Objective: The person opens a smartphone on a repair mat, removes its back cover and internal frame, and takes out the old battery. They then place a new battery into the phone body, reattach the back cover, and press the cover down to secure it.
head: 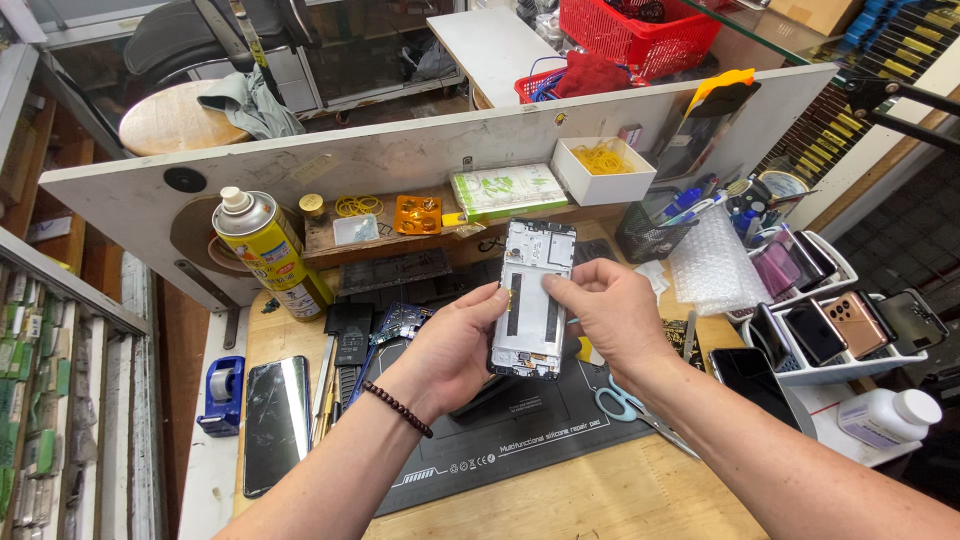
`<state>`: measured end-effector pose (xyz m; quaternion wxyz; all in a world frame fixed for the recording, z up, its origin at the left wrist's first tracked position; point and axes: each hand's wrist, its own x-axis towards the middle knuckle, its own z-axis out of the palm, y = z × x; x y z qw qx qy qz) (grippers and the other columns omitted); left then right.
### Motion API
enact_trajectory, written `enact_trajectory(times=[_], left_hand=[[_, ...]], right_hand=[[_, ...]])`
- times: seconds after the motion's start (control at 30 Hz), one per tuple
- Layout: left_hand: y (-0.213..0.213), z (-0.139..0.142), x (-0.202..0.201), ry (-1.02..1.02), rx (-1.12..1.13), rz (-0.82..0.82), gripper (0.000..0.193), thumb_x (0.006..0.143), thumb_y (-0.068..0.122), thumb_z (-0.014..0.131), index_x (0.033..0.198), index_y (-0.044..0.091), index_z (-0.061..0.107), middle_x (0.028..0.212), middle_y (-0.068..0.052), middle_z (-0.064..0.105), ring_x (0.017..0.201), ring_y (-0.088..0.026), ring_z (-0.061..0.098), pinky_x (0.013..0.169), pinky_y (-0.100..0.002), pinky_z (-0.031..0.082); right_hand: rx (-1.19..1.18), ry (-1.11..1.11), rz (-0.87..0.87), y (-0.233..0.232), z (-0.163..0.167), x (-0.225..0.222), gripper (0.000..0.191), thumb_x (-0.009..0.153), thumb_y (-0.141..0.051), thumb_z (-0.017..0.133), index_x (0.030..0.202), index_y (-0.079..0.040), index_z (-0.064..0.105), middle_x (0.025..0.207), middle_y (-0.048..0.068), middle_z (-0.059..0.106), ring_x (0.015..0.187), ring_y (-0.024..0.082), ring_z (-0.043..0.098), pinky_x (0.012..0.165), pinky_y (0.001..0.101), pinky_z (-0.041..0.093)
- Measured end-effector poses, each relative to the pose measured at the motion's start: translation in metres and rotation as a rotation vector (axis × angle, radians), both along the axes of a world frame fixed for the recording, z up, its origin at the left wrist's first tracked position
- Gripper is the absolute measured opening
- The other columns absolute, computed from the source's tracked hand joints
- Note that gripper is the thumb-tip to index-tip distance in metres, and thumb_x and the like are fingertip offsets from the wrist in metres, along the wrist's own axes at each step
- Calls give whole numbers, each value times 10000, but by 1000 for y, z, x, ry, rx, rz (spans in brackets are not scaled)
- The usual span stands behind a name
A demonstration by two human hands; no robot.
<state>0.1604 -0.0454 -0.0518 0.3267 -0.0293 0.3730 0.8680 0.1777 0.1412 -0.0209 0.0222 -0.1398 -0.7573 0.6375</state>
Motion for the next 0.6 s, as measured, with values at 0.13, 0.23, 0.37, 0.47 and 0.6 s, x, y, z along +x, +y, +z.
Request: enact_trajectory(times=[0.13, 0.23, 0.37, 0.47, 0.6], left_hand=[[2, -1, -2, -19, -16, 28, 307, 1035, 201, 517, 1287, 66, 630, 1167, -52, 716, 1026, -161, 694, 885, -366, 584], [4, -4, -4, -25, -12, 53, 298, 1029, 185, 519, 1278, 65, 632, 1165, -59, 717, 1018, -166, 696, 877, -369, 590], [5, -7, -6, 16, 31, 72, 288, 1038, 179, 533, 1269, 46, 640, 1169, -66, 712, 1017, -170, 693, 886, -371, 592], [5, -9, -8, -6, -2, 99, 290, 1028, 174, 541, 1267, 47, 645, 1166, -70, 715, 1021, -173, 691, 889, -372, 589], [7, -10, -12, 7, -21, 128, 304, 1025, 166, 538, 1283, 40, 639, 1168, -65, 718, 1034, -165, 684, 894, -363, 587]], right_hand=[[-21, -57, -12, 0, -1, -9, 214, 860, -200, 760, 966, -24, 699, 835, 33, 741, 740, 93, 682, 610, 281, 538], [-31, -71, -13, 1, -4, -16, 199, 859, -184, 753, 952, -16, 704, 830, 42, 735, 728, 104, 682, 597, 287, 546], [-3, -53, 3, 2, -8, -23, 182, 850, -166, 739, 944, -10, 727, 826, 50, 733, 712, 112, 678, 575, 288, 547], [12, -47, 2, 0, -8, -25, 194, 858, -161, 729, 940, 15, 730, 824, 62, 740, 697, 113, 677, 586, 281, 562], [33, -69, -21, -3, -4, -27, 194, 859, -180, 730, 947, -7, 723, 810, 67, 705, 663, 122, 627, 556, 297, 542]])
